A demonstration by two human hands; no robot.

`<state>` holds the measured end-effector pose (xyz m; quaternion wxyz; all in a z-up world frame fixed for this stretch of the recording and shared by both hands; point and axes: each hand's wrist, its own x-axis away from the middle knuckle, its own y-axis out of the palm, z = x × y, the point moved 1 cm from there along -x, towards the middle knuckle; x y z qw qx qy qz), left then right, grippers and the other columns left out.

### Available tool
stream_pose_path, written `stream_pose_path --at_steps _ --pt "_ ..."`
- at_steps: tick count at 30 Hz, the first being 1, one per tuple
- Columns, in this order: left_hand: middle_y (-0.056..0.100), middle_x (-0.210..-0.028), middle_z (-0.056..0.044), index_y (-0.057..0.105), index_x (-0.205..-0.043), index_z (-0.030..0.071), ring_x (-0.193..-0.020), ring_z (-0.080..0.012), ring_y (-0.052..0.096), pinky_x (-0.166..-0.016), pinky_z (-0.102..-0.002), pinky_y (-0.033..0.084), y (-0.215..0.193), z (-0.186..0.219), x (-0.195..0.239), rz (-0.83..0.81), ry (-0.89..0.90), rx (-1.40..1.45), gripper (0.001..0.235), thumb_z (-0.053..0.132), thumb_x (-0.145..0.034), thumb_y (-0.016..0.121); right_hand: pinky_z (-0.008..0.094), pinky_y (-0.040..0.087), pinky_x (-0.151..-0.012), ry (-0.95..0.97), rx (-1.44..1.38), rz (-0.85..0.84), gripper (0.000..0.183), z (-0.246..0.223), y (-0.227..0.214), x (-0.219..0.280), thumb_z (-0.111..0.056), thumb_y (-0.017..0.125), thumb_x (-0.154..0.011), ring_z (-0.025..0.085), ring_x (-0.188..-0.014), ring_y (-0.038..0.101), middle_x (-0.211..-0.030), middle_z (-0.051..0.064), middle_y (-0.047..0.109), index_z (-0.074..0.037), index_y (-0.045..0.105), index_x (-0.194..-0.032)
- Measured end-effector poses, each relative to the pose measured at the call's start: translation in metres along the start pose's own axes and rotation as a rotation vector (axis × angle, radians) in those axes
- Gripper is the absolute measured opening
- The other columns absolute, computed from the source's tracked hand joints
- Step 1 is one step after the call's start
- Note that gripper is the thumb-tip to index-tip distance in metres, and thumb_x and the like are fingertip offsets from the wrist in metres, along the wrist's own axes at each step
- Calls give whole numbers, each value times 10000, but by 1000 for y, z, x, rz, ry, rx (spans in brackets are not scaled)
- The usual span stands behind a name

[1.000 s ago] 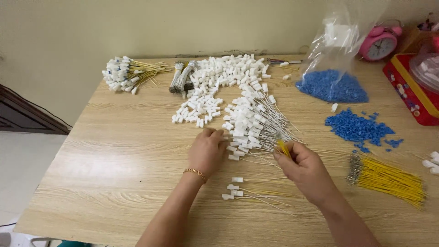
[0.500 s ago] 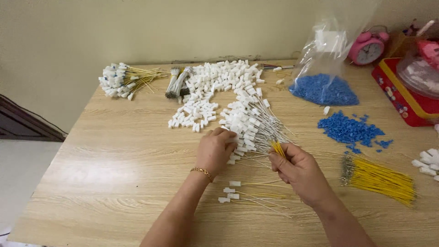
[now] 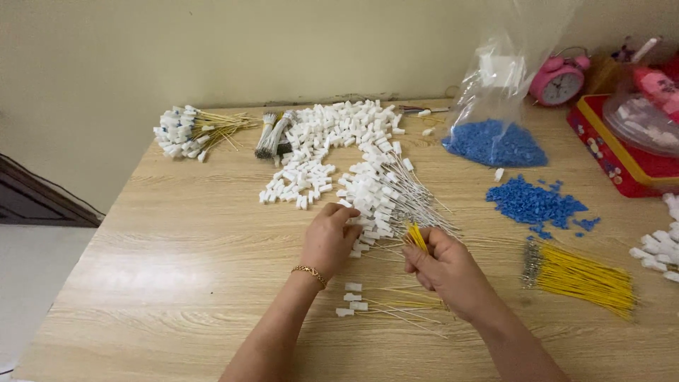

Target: The person assembles small craft items by inserting thin sticks into white cylindrical pieces. They handle bundles of sticks and individual white pieces, repeatedly picking up a piece and inserting a stick into it. The assembled items are placed on the table alongside other materials.

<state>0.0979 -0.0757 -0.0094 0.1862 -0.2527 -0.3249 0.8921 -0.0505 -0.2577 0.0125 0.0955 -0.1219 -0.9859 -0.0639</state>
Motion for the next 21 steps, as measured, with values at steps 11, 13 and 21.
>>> stream_pose_path --at_steps 11,13,21 --pt "683 -1129 -102 738 -1113 66 -849 -216 708 -760 -332 587 -18 21 14 -10 -57 89 231 108 -887 715 236 390 -493 9 109 -14 204 22 -4 -3 -150 661 -947 61 -569 464 -781 24 649 -1 668 -1086" --pt "664 -997 -123 761 -1149 85 -777 -196 640 -722 -321 561 -32 33 24 47 -44 126 225 111 -936 695 222 440 -579 -90 81 -24 193 24 -2 -2 -126 682 -935 42 -672 513 -821 -15 638 -1 698 -1080" --pt "676 -808 -12 731 -1141 35 -703 -82 611 -639 -233 546 -23 39 67 -100 -312 721 242 181 -1024 578 221 490 -649 -93 128 31 185 19 7 5 -127 713 -907 43 -737 578 -834 -32 660 -8 735 -1048"
